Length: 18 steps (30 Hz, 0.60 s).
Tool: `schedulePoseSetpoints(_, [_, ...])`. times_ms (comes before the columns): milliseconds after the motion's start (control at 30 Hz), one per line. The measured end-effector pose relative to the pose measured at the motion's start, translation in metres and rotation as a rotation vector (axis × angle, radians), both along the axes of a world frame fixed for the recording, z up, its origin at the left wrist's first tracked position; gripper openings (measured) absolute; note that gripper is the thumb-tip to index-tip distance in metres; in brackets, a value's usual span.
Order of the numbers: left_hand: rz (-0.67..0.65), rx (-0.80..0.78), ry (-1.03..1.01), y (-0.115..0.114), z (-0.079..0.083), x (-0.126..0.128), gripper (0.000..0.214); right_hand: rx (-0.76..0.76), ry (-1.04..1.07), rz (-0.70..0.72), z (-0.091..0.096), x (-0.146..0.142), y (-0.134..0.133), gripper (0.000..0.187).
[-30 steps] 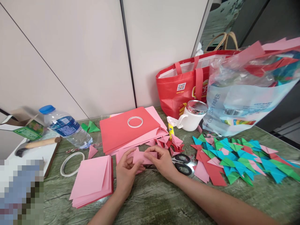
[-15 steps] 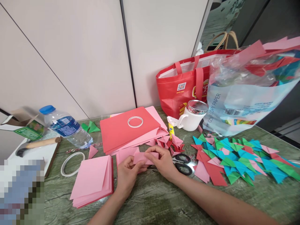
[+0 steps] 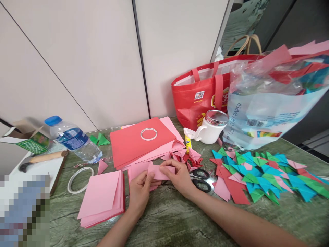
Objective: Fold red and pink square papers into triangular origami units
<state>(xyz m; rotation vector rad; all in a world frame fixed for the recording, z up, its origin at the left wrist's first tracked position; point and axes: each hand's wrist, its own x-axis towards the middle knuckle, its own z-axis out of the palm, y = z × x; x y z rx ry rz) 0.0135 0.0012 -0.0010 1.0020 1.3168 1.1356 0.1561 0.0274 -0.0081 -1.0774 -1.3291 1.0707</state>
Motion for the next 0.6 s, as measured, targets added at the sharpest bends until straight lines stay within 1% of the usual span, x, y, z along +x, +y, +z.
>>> schedulePoseSetpoints(100, [0.035,0.053,0.010,-0.0012,0.0023,0.0020,0.044,-0.012,-0.004,0.005,0.0001,0.0001,0.0001,0.011])
schedulePoseSetpoints(167, [0.053,0.142,0.051,-0.0030,0.0040,0.0030,0.051,-0.017,-0.002,0.013,0.0002,0.0002,0.0003,0.011])
schedulePoseSetpoints(233, [0.066,0.221,0.127,-0.0049,0.0052,0.0030,0.053,-0.013,-0.001,0.023,0.0004,0.0004,0.0006,0.011])
schedulePoseSetpoints(300, [0.062,0.271,0.207,-0.0061,0.0057,0.0021,0.047,-0.008,0.001,0.027,0.0003,0.0006,0.0010,0.011])
schedulePoseSetpoints(367, [0.022,0.329,0.265,-0.0061,0.0055,0.0009,0.033,-0.014,0.004,0.019,-0.0003,0.0007,0.0016,0.013])
schedulePoseSetpoints(467, [-0.012,0.389,0.302,-0.0047,0.0040,-0.0004,0.018,-0.021,0.002,0.013,-0.0015,0.0004,0.0018,0.014])
schedulePoseSetpoints(533, [0.000,0.378,0.303,-0.0039,0.0020,-0.0012,0.017,-0.004,0.002,0.005,-0.0015,-0.0003,0.0008,0.015])
schedulePoseSetpoints(600, [0.002,0.384,0.310,-0.0037,-0.0006,-0.0023,0.019,0.019,-0.002,0.004,-0.0005,-0.0011,-0.0012,0.022])
